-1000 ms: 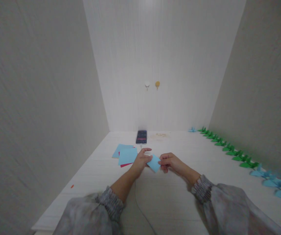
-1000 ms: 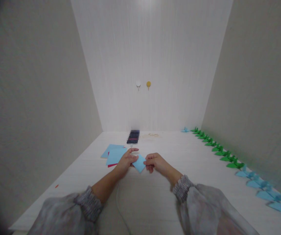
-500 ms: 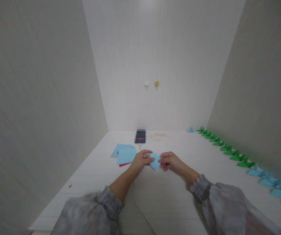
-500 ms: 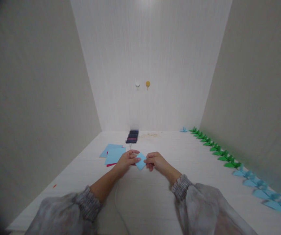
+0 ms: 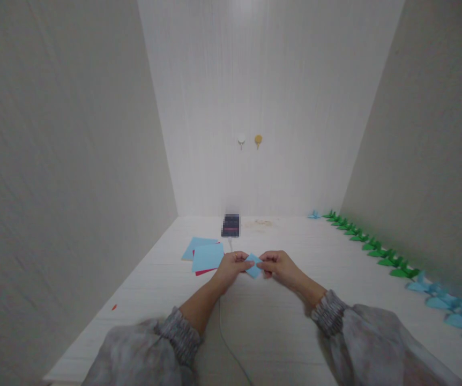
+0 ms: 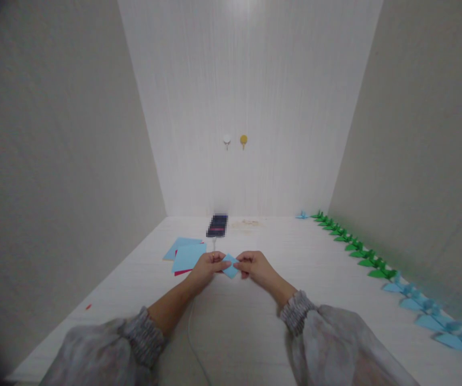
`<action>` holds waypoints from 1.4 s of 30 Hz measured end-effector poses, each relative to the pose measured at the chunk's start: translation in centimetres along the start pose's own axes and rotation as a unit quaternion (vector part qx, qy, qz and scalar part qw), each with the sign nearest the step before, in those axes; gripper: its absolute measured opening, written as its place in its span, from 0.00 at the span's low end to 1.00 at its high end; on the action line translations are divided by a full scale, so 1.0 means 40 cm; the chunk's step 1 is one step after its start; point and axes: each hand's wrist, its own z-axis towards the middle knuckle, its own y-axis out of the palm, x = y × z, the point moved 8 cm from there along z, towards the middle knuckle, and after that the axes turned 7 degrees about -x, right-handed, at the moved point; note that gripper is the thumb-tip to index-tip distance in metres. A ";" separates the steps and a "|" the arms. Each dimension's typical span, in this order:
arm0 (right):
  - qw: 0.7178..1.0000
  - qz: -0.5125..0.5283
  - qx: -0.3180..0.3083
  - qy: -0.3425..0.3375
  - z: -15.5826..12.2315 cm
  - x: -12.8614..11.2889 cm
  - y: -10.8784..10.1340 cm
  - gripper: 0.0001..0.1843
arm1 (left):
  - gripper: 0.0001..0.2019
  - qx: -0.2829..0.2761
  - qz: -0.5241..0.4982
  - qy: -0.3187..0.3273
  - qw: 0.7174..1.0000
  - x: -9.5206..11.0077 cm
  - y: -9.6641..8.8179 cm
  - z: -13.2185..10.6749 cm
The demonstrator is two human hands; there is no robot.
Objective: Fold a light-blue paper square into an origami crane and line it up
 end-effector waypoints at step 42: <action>0.950 -0.231 0.002 -0.211 -0.038 -0.141 0.016 0.04 | 0.23 0.028 -0.113 0.011 0.993 0.013 -0.009 -0.001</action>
